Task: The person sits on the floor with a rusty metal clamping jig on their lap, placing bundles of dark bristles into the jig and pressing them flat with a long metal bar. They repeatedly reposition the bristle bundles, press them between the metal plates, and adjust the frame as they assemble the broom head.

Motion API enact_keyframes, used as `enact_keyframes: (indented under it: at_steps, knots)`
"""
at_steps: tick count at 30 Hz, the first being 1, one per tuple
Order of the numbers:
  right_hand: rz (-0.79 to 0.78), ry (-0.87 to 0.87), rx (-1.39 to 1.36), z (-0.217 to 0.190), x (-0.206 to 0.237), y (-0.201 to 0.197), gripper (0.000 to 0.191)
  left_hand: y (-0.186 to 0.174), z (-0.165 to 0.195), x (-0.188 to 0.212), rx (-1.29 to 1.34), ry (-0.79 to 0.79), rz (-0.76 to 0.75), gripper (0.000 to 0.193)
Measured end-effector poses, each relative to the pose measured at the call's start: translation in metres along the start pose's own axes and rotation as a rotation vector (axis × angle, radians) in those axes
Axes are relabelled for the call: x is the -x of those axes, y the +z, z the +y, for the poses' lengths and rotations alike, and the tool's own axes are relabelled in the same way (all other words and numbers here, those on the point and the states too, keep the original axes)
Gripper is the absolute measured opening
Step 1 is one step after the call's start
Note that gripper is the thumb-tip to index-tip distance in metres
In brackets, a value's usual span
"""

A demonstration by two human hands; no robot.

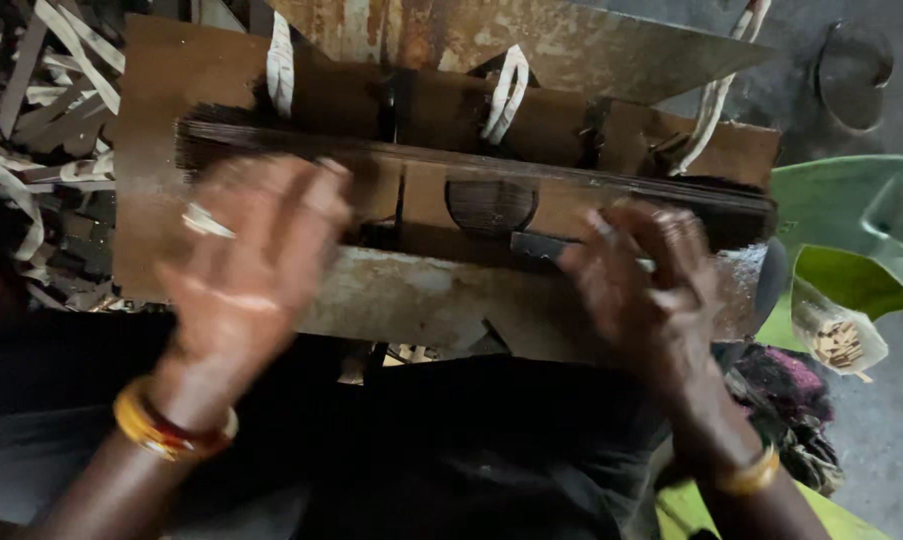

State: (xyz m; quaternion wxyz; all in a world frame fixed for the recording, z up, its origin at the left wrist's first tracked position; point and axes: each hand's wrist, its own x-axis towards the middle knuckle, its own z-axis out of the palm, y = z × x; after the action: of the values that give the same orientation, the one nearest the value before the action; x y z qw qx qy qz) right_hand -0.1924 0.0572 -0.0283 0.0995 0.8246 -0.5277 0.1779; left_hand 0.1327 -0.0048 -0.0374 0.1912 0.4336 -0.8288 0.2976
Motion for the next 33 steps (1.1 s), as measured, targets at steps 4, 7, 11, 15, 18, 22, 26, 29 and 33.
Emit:
enact_keyframes:
  at_steps: [4, 7, 11, 15, 18, 22, 26, 29, 33]
  knots:
    - [-0.294, 0.131, -0.186, -0.032, 0.01, -0.006, 0.068, -0.006, 0.044, 0.004, 0.685, 0.01, -0.236, 0.063]
    - [-0.372, 0.198, -0.23, -0.043, 0.01, -0.007, 0.081, -0.003, 0.06, 0.004, 0.867, -0.049, -0.534, 0.085]
    - [-0.436, 0.315, -0.273, -0.047, 0.005, -0.008, 0.078, 0.0, 0.061, 0.001, 0.891, -0.071, -0.625, 0.086]
    - [-0.393, 0.313, -0.288, -0.049, 0.005, -0.007, 0.074, -0.001, 0.062, 0.002, 0.9, -0.056, -0.635, 0.085]
    - [-0.381, 0.323, -0.292, -0.051, 0.006, -0.005, 0.074, -0.001, 0.063, 0.003, 0.888, -0.046, -0.614, 0.086]
    - [-0.366, 0.333, -0.327, -0.05, 0.005, -0.006, 0.073, 0.0, 0.063, 0.001, 0.9, -0.055, -0.651, 0.087]
    - [-0.31, 0.291, -0.302, -0.052, 0.006, -0.009, 0.076, -0.005, 0.061, -0.005, 0.929, -0.099, -0.611, 0.089]
    - [-0.23, 0.33, -0.308, -0.057, 0.014, -0.013, 0.079, -0.016, 0.057, -0.003, 0.91, -0.105, -0.512, 0.081]
    - [-0.008, 0.175, -0.102, -0.058, 0.027, -0.008, 0.065, -0.026, 0.059, 0.002, 0.632, 0.039, -0.21, 0.058]
